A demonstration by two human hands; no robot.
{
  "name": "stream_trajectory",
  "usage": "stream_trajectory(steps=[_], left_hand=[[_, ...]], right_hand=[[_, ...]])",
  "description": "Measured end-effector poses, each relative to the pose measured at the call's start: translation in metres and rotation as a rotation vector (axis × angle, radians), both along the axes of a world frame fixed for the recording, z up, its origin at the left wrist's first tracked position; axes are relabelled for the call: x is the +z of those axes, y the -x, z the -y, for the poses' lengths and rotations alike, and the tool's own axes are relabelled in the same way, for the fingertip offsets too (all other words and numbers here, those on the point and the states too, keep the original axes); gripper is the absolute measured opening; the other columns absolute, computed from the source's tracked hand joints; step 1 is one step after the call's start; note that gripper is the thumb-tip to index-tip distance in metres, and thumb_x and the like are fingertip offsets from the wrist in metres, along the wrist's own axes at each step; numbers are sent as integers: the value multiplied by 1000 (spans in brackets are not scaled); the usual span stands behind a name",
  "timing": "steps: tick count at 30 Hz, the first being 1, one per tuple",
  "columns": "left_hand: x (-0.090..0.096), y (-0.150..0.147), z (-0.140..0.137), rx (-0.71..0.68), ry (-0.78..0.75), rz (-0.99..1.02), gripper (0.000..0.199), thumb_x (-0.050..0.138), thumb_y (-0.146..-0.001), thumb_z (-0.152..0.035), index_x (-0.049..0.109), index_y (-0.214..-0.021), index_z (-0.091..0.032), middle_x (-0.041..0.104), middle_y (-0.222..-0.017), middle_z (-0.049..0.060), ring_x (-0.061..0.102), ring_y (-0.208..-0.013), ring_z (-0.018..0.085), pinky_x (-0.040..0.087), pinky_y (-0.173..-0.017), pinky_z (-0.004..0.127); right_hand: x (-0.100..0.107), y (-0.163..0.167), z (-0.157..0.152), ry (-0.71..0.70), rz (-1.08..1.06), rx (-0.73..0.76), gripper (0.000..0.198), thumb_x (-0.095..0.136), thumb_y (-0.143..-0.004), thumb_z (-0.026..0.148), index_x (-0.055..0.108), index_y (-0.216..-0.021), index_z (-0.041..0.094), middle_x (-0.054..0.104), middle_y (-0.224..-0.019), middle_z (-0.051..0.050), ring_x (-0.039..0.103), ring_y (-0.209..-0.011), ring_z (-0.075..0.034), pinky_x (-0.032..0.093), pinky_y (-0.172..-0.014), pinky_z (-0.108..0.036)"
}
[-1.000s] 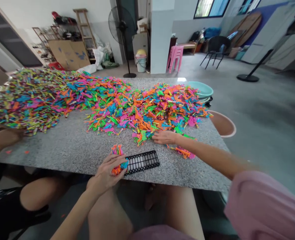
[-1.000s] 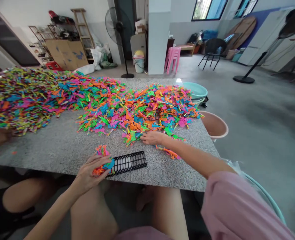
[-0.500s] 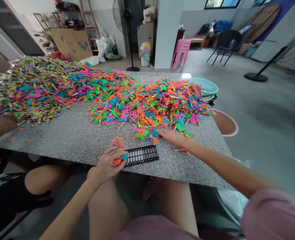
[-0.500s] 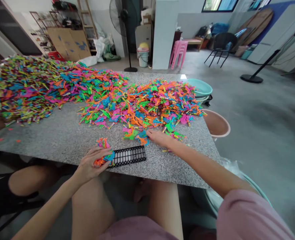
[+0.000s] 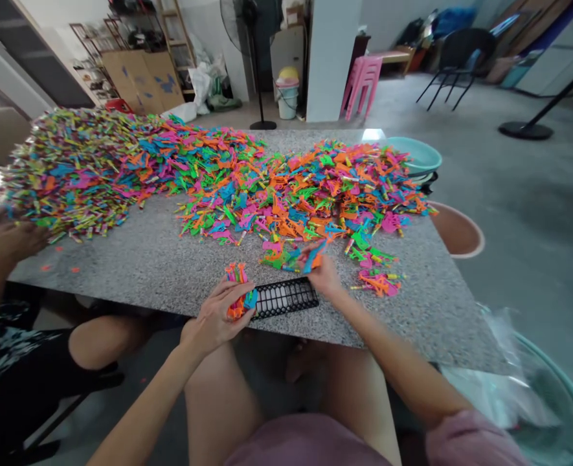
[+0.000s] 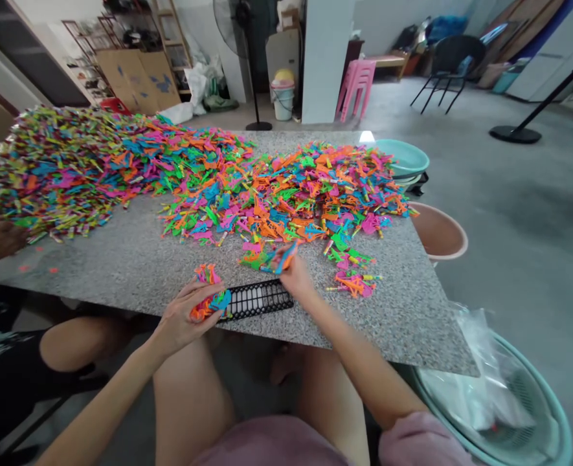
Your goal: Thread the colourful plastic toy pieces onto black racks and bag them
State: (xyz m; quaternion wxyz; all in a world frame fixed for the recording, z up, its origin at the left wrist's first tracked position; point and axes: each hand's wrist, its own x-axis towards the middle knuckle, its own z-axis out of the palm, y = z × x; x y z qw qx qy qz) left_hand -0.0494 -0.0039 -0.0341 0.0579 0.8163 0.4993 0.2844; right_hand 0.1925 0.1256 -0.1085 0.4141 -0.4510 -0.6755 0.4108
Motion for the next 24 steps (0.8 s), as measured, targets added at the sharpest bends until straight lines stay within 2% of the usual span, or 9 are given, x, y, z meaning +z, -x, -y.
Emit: stream_trajectory(steps=[2,4,7,10,14,17,24], left_hand=[[0,1,1,-7,6,-6,36,63,-88,-25,60,-123,-22,71,-115,6,62,-107,23,49,-101,41],[-1,2,1,-11,7,-14,34,63,-88,-25,61,-122,-22,70,-117,7,62,-108,23,47,-103,43],[-1,3,1,-17,-6,-19,32,64,-89,-26,63,-120,-23,69,-121,7,63,-109,24,47,-103,44],[-2,2,0,-17,-25,-17,32,65,-88,-27,64,-120,-24,70,-120,7,64,-107,24,47,-103,45],[-1,1,0,-16,-30,-19,31,65,-88,-27,64,-120,-24,71,-118,6,65,-105,24,45,-106,48],[-1,1,-1,-20,-35,-11,30,65,-89,-26,64,-119,-24,71,-117,7,65,-105,23,47,-103,46],[-4,3,0,-14,-54,-25,30,64,-90,-28,62,-120,-24,69,-116,6,63,-107,23,45,-106,46]], right_hand=[[0,29,15,-27,-41,66,15,56,-76,17,53,-90,21,65,-91,-3,63,-83,-17,51,-79,-31],[-1,54,25,-35,-49,160,15,57,-72,13,54,-84,21,64,-86,-2,62,-78,-17,51,-74,-28],[0,77,31,32,-22,274,19,54,-69,9,55,-84,20,63,-78,2,59,-68,-13,47,-64,-23],[2,85,30,34,41,320,19,53,-70,7,54,-83,21,63,-77,4,59,-70,-12,45,-65,-20],[4,87,30,-3,244,250,21,54,-69,5,53,-82,22,62,-72,4,58,-68,-14,41,-63,-20],[3,87,32,-15,298,217,24,54,-71,4,54,-88,22,63,-74,3,59,-69,-15,40,-63,-21],[13,90,18,-172,421,406,16,58,-78,11,60,-90,20,67,-80,-3,61,-76,-19,38,-66,-24]])
